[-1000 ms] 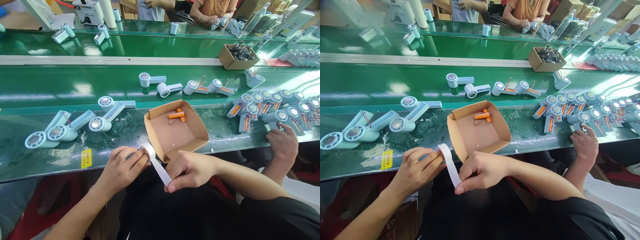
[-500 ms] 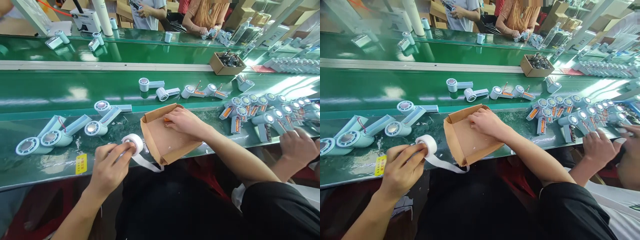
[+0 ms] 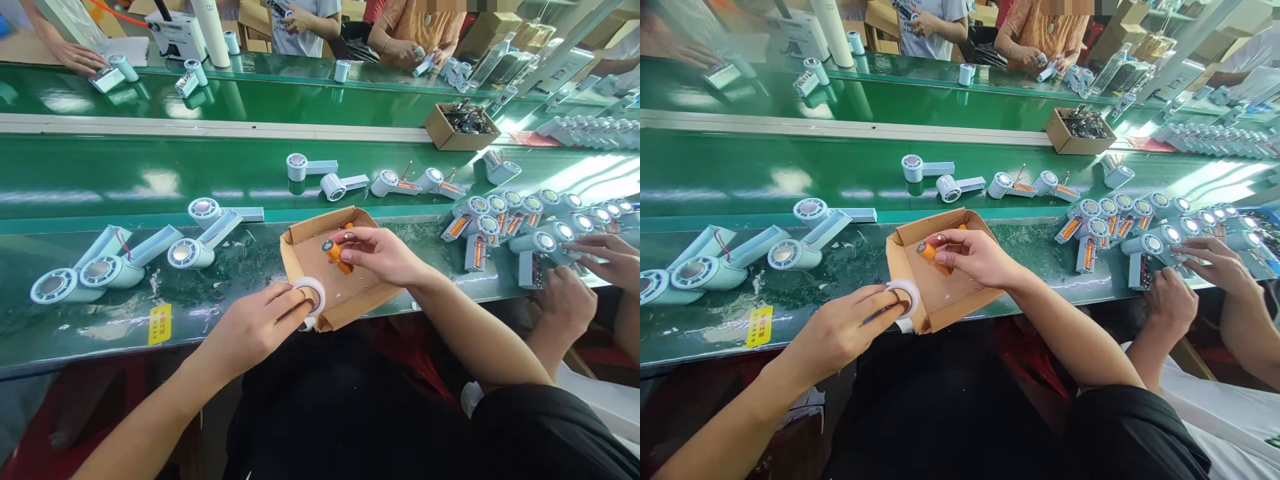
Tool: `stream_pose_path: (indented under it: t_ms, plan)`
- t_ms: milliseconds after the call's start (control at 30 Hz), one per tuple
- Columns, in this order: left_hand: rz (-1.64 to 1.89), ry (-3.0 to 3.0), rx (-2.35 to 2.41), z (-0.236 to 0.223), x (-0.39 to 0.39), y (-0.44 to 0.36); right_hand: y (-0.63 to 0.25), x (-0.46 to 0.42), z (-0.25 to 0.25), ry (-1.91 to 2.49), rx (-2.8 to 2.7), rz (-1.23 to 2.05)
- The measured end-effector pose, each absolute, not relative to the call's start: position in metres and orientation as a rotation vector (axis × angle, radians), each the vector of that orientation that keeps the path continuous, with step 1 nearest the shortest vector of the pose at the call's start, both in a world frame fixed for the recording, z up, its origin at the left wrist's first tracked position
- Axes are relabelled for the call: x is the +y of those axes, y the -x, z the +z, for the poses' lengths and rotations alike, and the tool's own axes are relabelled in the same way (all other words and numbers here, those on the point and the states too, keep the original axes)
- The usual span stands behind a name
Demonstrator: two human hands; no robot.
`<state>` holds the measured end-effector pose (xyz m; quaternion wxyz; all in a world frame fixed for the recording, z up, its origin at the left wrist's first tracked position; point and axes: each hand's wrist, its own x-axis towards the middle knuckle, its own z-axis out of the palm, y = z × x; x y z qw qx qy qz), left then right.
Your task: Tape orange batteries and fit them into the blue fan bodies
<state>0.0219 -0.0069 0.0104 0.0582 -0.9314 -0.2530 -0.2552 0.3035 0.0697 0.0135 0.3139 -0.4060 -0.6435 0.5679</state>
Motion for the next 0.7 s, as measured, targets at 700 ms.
stream_pose_path:
  t_ms: [700]
  plan:
    - [-0.497,2.741,-0.599,0.013,0.001,-0.044,-0.296,0.024,0.025,1.322,-2.114,1.208]
